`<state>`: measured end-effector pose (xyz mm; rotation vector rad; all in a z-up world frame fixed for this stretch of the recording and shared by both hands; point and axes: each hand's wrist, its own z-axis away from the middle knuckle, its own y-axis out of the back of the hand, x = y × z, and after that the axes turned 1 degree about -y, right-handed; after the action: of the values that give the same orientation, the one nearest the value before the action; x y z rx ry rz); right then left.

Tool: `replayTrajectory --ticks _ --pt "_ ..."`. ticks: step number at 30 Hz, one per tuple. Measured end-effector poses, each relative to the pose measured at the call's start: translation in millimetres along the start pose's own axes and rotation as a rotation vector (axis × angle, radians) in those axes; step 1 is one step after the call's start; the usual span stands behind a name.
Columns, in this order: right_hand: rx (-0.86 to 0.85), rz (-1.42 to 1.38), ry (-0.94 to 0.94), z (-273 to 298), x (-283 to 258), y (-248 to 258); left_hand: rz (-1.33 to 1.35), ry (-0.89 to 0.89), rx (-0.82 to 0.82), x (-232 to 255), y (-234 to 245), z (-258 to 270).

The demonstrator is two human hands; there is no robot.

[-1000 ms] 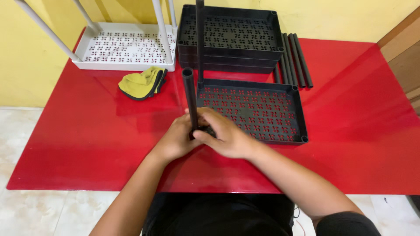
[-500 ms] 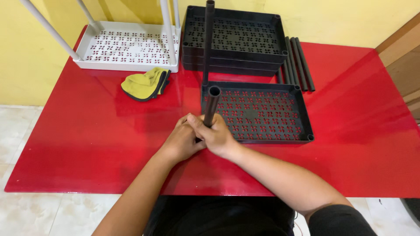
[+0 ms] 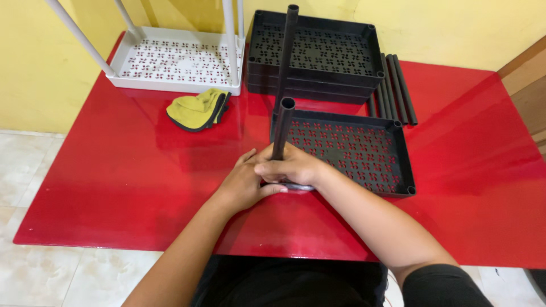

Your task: The person disassembles a two-tier black plastic stand by removing the legs, then reassembles it by inserting the legs back into the trays. The person handles the trays and legs by hand on a red table.

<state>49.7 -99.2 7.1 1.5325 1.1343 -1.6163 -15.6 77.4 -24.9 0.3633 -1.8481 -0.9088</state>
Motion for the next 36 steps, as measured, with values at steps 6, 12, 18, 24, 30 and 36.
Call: replayTrajectory --ticks 6,12,18,24,30,36 --pt "0.722 0.298 0.363 21 19 -76 -0.096 -0.03 0.06 -8 -11 -1" --pt "0.841 0.24 0.385 12 27 -97 -0.176 -0.069 0.057 -18 -19 -1" --pt "0.889 0.295 0.312 -4 31 -72 -0.091 -0.107 0.125 -11 -13 0" --pt "0.566 0.048 0.251 -9 20 -41 -0.025 -0.045 0.082 4 -3 1" --pt "0.051 0.009 0.114 19 -35 -9 -0.106 -0.005 0.005 13 3 -3" --pt "0.324 -0.019 0.158 60 -63 18 -0.127 -0.086 0.035 23 7 -1"
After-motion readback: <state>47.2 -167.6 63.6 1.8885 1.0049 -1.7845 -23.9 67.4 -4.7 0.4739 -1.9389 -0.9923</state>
